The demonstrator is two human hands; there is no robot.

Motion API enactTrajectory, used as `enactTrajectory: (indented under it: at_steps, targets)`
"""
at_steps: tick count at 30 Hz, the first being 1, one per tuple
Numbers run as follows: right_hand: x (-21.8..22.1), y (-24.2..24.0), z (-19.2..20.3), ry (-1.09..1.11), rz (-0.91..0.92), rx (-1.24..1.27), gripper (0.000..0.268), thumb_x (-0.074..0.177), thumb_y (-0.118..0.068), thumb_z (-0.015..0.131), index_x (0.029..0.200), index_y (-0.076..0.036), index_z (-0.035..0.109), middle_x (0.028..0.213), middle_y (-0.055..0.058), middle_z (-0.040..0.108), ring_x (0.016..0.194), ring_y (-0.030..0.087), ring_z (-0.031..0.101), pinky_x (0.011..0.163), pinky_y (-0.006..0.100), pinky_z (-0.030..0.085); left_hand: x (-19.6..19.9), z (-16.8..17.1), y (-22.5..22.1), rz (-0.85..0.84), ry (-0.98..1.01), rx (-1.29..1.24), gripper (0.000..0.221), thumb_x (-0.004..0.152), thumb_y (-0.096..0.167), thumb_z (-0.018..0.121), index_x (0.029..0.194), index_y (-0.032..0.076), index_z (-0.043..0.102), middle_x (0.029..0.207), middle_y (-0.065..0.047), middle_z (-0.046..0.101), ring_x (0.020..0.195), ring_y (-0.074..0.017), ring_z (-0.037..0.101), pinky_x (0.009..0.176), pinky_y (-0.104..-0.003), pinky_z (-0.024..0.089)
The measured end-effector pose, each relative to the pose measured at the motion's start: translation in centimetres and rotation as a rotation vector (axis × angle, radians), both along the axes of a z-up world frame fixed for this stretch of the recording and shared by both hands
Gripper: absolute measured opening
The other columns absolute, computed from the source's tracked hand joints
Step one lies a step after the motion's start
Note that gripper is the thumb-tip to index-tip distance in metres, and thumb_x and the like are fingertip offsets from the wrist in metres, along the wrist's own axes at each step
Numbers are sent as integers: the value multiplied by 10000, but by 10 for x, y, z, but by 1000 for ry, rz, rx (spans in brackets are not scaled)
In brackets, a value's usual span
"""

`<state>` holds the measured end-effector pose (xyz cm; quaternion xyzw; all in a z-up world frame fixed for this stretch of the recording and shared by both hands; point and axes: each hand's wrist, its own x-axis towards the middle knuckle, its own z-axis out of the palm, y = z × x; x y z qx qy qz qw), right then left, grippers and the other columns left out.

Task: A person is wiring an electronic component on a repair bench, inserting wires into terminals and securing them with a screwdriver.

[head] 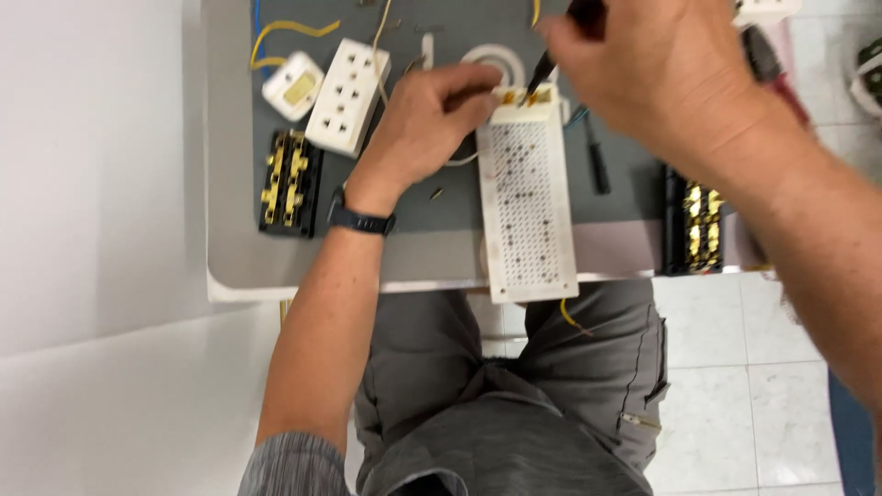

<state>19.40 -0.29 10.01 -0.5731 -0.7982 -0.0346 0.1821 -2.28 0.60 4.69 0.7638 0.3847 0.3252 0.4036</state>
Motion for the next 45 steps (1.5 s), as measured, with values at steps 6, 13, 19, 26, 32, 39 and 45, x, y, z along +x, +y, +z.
enactTrajectory:
  at_steps: [6,13,19,26,32,39,45]
  targets:
    - [3,-4,13,28,200,197,222,948,16,749,891,0,534,780,125,515,661,285,458,567,414,359,2,-6,1,44,1,-76,323,897,235,615,1172,74,670,1170,-76,707,1040,-169,679,887,-308,535]
    - [-7,-11,23,163,240,128,442,902,43,731,1334,-1,646,669,89,611,535,227,555,552,378,477,6,-9,0,70,56,-35,292,844,184,649,1122,115,702,1099,12,731,805,-93,624,745,-259,486]
    - [-8,-13,25,164,278,119,423,890,83,665,1304,16,608,632,88,543,511,231,496,475,381,394,7,-8,0,76,83,-30,298,840,191,652,1129,135,700,1098,24,734,791,-100,615,740,-266,476]
    - [-8,-16,27,239,309,111,434,841,107,588,1265,11,591,795,105,627,540,235,509,536,377,429,6,-12,-2,42,43,70,343,848,156,661,1187,108,665,1236,-68,677,1172,-199,632,1011,-311,452]
    - [-4,-13,22,245,289,106,412,874,76,646,1273,4,573,848,105,656,540,228,527,529,380,455,9,-11,-3,14,53,126,335,846,105,660,1181,99,668,1232,-79,675,1159,-216,632,1019,-322,449]
    - [-1,-16,20,268,242,79,421,871,35,642,1282,-34,586,765,79,626,594,225,559,591,374,472,11,-5,-5,18,-10,142,288,858,79,680,1146,68,675,1218,-74,664,1140,-197,632,959,-287,491]
    - [-1,-20,26,308,191,32,399,909,20,665,1293,-46,576,671,69,570,549,208,508,530,356,448,10,-1,-1,87,-16,172,178,877,87,657,1042,79,720,1190,-66,662,1105,-188,639,978,-302,480]
